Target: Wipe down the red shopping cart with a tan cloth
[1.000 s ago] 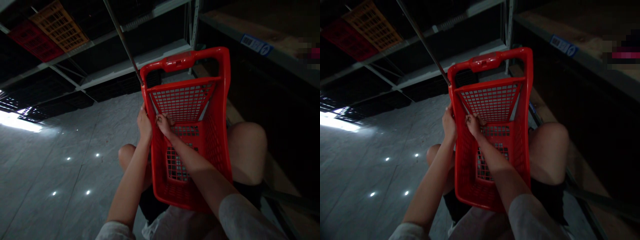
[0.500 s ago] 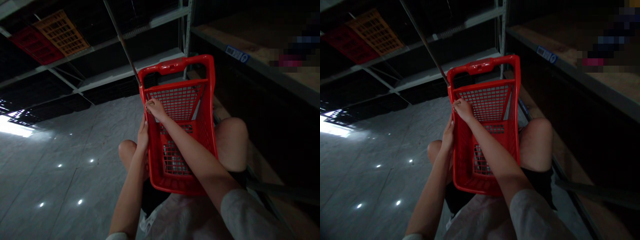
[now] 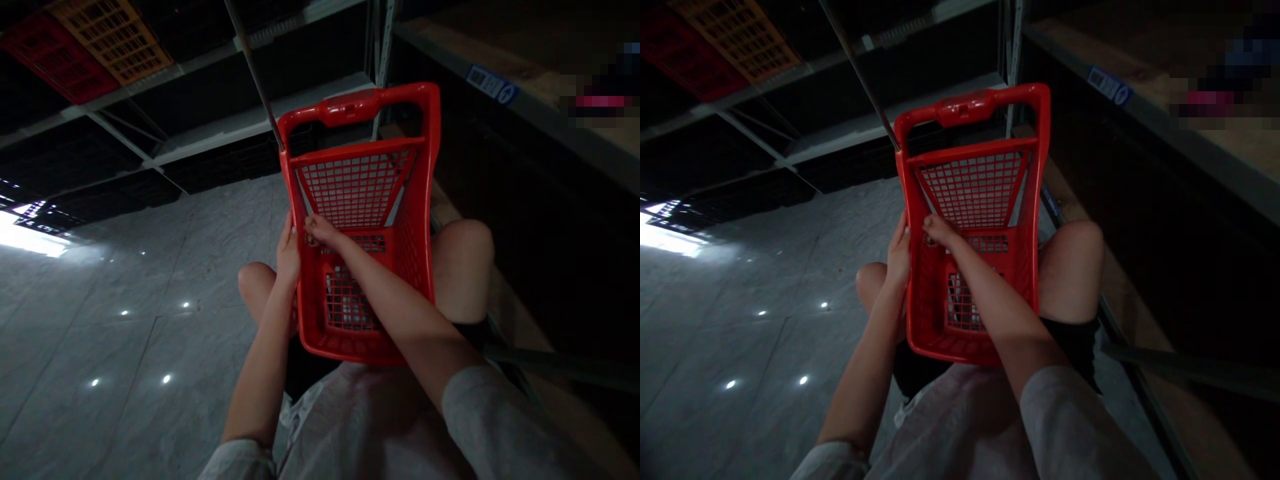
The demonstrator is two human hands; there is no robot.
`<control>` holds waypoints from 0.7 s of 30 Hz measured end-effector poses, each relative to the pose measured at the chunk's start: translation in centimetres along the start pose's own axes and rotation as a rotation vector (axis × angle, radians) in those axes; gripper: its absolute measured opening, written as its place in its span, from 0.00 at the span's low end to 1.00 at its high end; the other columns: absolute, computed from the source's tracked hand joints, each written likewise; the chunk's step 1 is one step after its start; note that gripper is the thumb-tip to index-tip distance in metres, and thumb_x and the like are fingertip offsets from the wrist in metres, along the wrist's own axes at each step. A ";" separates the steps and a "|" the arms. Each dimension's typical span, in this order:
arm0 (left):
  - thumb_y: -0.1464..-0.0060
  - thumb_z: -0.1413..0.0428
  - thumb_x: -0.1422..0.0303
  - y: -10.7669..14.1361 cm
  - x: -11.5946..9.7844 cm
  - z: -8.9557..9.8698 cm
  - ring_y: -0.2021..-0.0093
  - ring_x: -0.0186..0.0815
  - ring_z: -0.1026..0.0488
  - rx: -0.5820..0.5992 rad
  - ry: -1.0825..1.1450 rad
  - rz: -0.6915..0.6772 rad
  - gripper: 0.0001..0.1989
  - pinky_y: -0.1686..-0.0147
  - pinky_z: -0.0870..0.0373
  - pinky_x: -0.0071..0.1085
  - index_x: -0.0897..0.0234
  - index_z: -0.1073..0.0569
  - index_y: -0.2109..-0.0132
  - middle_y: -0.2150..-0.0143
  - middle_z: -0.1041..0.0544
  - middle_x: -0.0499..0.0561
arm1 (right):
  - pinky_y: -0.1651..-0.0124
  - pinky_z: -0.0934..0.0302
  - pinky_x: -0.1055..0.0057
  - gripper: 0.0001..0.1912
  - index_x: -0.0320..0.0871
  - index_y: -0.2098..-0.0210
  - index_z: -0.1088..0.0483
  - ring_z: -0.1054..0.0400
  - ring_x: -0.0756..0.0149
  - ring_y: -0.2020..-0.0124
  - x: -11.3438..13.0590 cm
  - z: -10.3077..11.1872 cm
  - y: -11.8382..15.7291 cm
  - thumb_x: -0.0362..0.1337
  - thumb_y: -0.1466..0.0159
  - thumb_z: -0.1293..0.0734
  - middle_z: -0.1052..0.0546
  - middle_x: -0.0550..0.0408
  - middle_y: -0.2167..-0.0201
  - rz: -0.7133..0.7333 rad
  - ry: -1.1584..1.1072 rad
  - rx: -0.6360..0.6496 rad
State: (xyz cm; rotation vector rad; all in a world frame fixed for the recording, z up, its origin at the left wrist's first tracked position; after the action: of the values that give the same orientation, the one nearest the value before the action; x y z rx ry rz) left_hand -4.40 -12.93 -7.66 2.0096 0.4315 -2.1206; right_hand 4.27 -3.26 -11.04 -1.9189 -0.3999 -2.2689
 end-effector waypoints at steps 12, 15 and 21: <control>0.32 0.51 0.68 -0.2 -0.2 -0.3 0.28 0.37 0.36 0.017 0.047 -0.014 0.24 0.28 0.41 0.38 0.56 0.33 0.31 0.29 0.32 0.48 | 0.61 0.31 0.70 0.12 0.47 0.59 0.33 0.32 0.69 0.71 -2.1 -1.5 1.2 0.28 0.42 0.33 0.30 0.64 0.74 -0.031 -0.279 0.054; 0.32 0.49 0.66 -0.2 0.1 -0.2 0.28 0.38 0.36 0.000 0.067 -0.016 0.24 0.28 0.40 0.38 0.55 0.31 0.32 0.29 0.33 0.47 | 0.70 0.35 0.74 0.14 0.48 0.61 0.35 0.39 0.73 0.80 -5.2 -1.8 4.0 0.27 0.44 0.33 0.35 0.68 0.80 -0.121 -0.255 0.131; 0.32 0.48 0.63 -0.5 0.5 -0.2 0.30 0.39 0.33 -0.019 0.094 0.007 0.24 0.30 0.38 0.38 0.55 0.31 0.32 0.30 0.31 0.49 | 0.77 0.39 0.74 0.14 0.48 0.71 0.40 0.43 0.74 0.84 -3.8 -1.1 5.8 0.28 0.47 0.31 0.38 0.69 0.84 -0.117 -0.176 0.245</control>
State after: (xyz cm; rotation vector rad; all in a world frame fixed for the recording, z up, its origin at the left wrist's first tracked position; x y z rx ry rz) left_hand -4.44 -12.32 -8.12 2.1034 0.4562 -2.0161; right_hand 5.45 -9.32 -14.32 -2.0173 -0.7919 -2.0102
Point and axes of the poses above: each hand's wrist, its own y-axis away from the middle knuckle, its own z-axis out of the back of the hand, x = y × z, the point moved 1 cm from there along -y, towards the middle knuckle
